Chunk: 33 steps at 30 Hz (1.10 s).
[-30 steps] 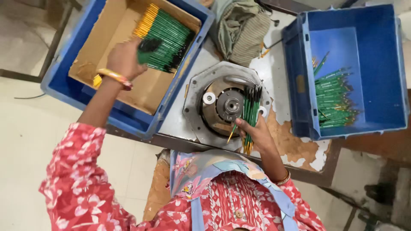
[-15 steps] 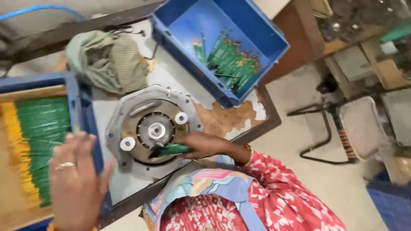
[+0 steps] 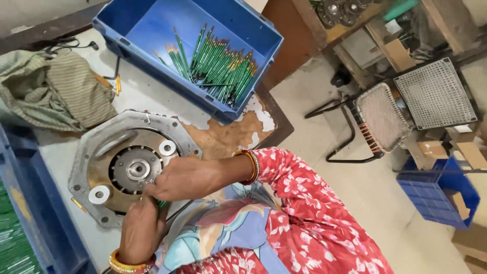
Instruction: The person is sharpening green pencils with yellow tips using a manual sharpening machine. They pick up bundles of pencils from a blue crate, insert them into the machine's slots, and then place the sharpened pencils into a cardboard box.
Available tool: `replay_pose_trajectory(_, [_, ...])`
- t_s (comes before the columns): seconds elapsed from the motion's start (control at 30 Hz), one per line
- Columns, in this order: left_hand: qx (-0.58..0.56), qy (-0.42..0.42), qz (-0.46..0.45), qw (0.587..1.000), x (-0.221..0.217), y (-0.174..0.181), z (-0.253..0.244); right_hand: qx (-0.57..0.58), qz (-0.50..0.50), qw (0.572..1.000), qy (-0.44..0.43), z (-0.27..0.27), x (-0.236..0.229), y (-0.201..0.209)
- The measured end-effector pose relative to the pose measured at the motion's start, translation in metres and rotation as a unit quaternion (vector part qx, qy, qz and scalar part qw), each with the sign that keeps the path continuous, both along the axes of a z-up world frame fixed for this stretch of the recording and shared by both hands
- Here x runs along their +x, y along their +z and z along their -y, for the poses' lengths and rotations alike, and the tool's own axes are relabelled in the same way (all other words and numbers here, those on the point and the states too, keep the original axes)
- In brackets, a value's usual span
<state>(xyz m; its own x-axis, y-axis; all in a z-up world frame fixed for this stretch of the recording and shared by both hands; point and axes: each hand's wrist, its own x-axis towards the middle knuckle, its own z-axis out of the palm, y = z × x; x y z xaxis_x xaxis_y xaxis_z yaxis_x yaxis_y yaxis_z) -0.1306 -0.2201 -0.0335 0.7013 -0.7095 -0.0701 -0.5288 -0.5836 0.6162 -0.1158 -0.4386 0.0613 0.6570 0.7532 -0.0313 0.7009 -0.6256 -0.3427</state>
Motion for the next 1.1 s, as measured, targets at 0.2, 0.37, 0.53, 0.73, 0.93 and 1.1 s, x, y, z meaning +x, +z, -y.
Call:
replay_pose_trajectory(0.2, [-0.145, 0.138, -0.121, 0.972, -0.006, 0.028, 0.021, 0.059, -0.015, 0.998, -0.014, 0.013, 0.027, 0.051])
replay_pose_trajectory(0.37, [-0.429, 0.142, -0.470, 0.758, -0.050, -0.018, 0.045, 0.265, -0.204, 0.942, 0.030, 0.017, 0.061, 0.042])
replay_pose_trajectory(0.53, [-0.510, 0.185, -0.600, 0.587, -0.064, -0.011, 0.048, 0.346, -0.498, 0.793, -0.053, -0.004, 0.041, -0.030])
replay_pose_trajectory(0.73, [-0.479, 0.238, -0.576, 0.618, -0.080, -0.002, 0.033, 0.504, -0.566, 0.618, -0.210, 0.002, -0.011, -0.037])
replay_pose_trajectory(0.93, [-0.468, 0.234, -0.473, 0.709, -0.080, 0.003, 0.039, 0.395, -0.456, 0.737, -0.306, 0.033, -0.057, -0.093])
replay_pose_trajectory(1.1, [-0.495, 0.294, -0.482, 0.660, -0.082, -0.004, 0.041, 0.445, -0.481, 0.695, -0.297, 0.031, -0.057, -0.089])
